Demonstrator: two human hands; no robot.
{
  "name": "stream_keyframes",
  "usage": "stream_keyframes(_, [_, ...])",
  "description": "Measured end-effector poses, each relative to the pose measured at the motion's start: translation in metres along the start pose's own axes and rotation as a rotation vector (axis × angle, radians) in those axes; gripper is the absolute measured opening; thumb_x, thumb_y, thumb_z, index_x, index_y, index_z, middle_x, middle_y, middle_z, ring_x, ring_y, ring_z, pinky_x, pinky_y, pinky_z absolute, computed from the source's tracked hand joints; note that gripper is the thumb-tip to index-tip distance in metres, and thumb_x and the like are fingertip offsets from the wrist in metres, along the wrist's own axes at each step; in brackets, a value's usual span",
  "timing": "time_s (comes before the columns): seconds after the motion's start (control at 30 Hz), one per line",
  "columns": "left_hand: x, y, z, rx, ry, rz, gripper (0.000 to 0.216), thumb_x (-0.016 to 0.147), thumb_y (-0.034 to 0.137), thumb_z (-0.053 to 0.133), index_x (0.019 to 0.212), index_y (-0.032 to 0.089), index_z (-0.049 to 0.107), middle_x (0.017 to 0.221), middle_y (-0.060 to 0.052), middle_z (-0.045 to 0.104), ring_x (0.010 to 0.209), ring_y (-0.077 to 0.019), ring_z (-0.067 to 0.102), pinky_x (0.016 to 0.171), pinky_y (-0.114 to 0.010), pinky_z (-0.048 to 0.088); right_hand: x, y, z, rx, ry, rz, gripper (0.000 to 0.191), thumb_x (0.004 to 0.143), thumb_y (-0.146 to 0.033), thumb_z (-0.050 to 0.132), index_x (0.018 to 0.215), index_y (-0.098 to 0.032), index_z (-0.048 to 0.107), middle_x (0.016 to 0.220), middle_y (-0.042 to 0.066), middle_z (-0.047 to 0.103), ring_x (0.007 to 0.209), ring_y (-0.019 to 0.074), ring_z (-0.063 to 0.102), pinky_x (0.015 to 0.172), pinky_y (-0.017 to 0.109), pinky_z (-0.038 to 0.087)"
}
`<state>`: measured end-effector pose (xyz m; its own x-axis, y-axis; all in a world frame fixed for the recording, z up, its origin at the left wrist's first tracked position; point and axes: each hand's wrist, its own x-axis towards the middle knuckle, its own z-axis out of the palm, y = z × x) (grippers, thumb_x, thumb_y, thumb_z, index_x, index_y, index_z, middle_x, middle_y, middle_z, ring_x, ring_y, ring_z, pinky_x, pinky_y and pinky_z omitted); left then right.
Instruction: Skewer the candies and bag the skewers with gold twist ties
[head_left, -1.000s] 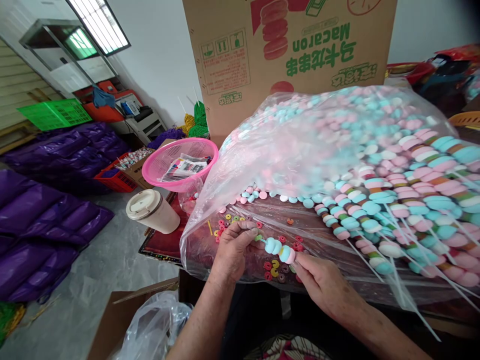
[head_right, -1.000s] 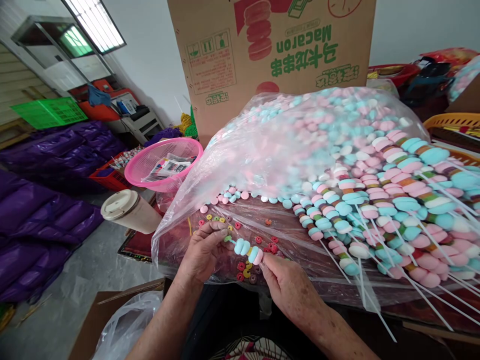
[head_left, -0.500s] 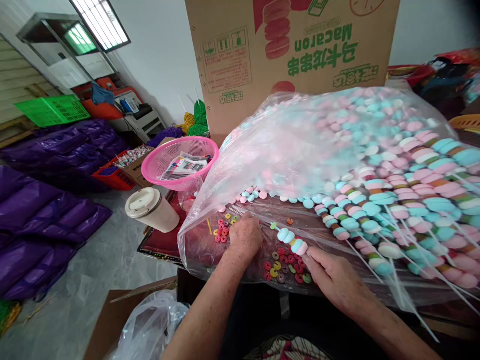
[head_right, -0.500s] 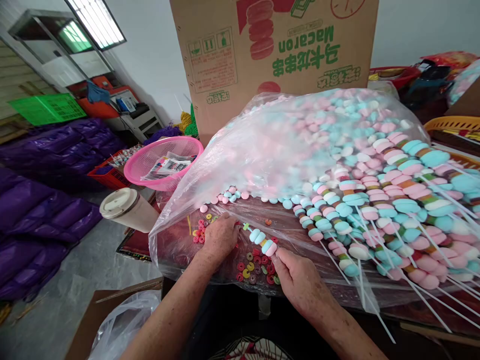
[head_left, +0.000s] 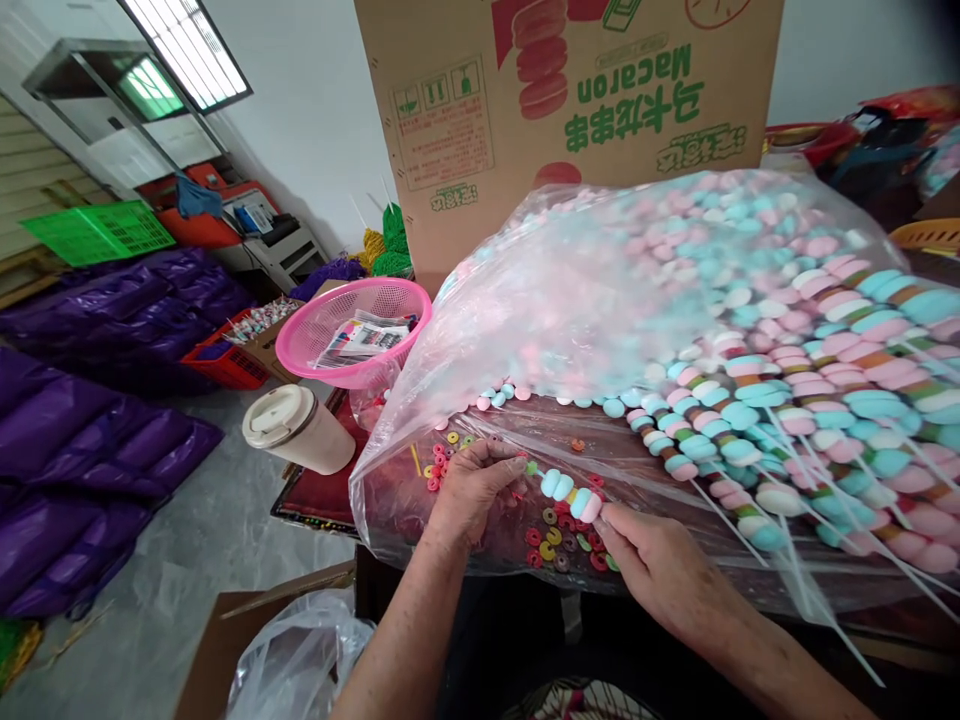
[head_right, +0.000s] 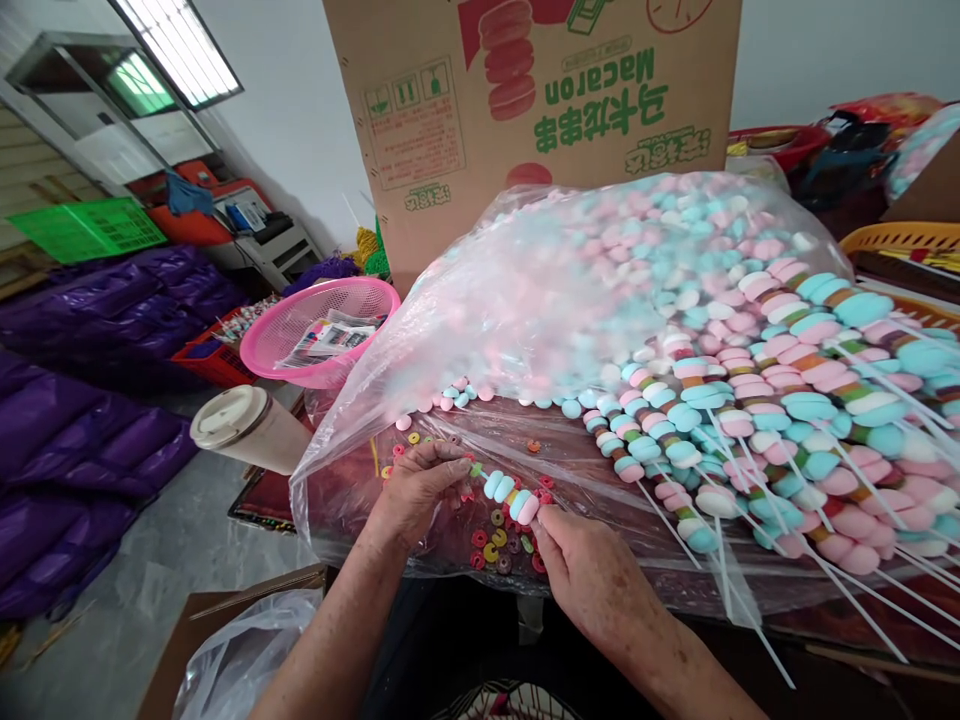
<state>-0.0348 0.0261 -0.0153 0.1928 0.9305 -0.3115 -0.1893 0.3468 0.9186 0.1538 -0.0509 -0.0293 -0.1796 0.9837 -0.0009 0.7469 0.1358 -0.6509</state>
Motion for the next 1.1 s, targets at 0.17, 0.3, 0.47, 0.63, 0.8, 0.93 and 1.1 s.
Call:
stream_keyframes(0.17, [-0.002,-0.001,0.004,0.117,-0.018,0.062,0.017,0.065,0.026,0.073,0.074,0.014,0.065,0.06,0.0,0.065,0.048,-0.0093,0.054,0.047,-0.02,0.042,-0.004,-0.002,0.001,-0.021,-0.012,0.022,0.033,0.092,-0.032,0.027,0.067,-0.021,0.047,0.061,0.003,0.06,0.054,0.0159,0.052,0.053,0.028,0.03])
stream_keyframes(0.3, [-0.013,-0.004,0.011,0.527,0.002,0.399,0.012,0.075,0.02,0.062,0.082,0.017,0.071,0.077,-0.002,0.07,0.071,-0.014,0.062,0.068,-0.024,0.047,-0.002,-0.001,0.008,-0.028,0.021,-0.008,0.034,0.092,-0.032,0.028,0.066,-0.021,0.047,0.06,0.003,0.06,0.052,0.0152,0.051,0.052,0.028,0.029])
stream_keyframes(0.47, [-0.012,0.007,0.004,0.76,-0.189,0.48,0.024,0.086,0.024,0.049,0.101,0.019,0.068,0.085,-0.003,0.07,0.076,-0.015,0.063,0.071,-0.024,0.046,0.007,-0.001,0.012,0.162,0.148,0.026,0.037,0.092,-0.038,0.03,0.065,-0.021,0.048,0.051,-0.001,0.053,0.047,0.0135,0.047,0.048,0.025,0.032])
stream_keyframes(0.63, [0.039,0.032,-0.01,1.15,0.236,0.325,0.03,0.085,0.021,0.046,0.11,0.019,0.061,0.092,-0.006,0.069,0.084,-0.0193,0.063,0.076,-0.029,0.046,0.012,-0.007,0.004,0.256,0.204,0.015,0.038,0.091,-0.041,0.033,0.059,-0.022,0.042,0.048,-0.003,0.047,0.045,0.0118,0.042,0.045,0.022,0.032])
stream_keyframes(0.8, [0.078,0.033,-0.011,1.401,0.28,0.187,0.02,0.079,0.018,0.051,0.092,0.019,0.066,0.095,-0.011,0.068,0.092,-0.0267,0.061,0.081,-0.037,0.043,0.014,-0.006,0.003,0.248,0.184,-0.045,0.038,0.092,-0.039,0.034,0.059,-0.021,0.039,0.052,-0.003,0.047,0.049,0.0111,0.041,0.046,0.021,0.031])
stream_keyframes(0.93, [0.08,0.029,-0.022,1.357,0.299,0.181,0.018,0.082,0.021,0.048,0.088,0.02,0.065,0.092,-0.008,0.068,0.092,-0.0236,0.059,0.084,-0.035,0.042,0.013,-0.004,0.0,0.253,0.168,-0.023,0.037,0.092,-0.039,0.034,0.061,-0.021,0.044,0.053,-0.003,0.048,0.049,0.0116,0.042,0.046,0.022,0.032])
stream_keyframes(1.1, [0.088,0.035,-0.023,1.208,0.302,0.258,0.019,0.074,0.025,0.057,0.09,0.017,0.065,0.093,-0.009,0.067,0.096,-0.0251,0.057,0.087,-0.035,0.039,0.016,-0.011,-0.004,0.242,0.137,-0.041,0.038,0.091,-0.038,0.032,0.058,-0.021,0.04,0.05,-0.002,0.048,0.048,0.0119,0.042,0.046,0.023,0.031])
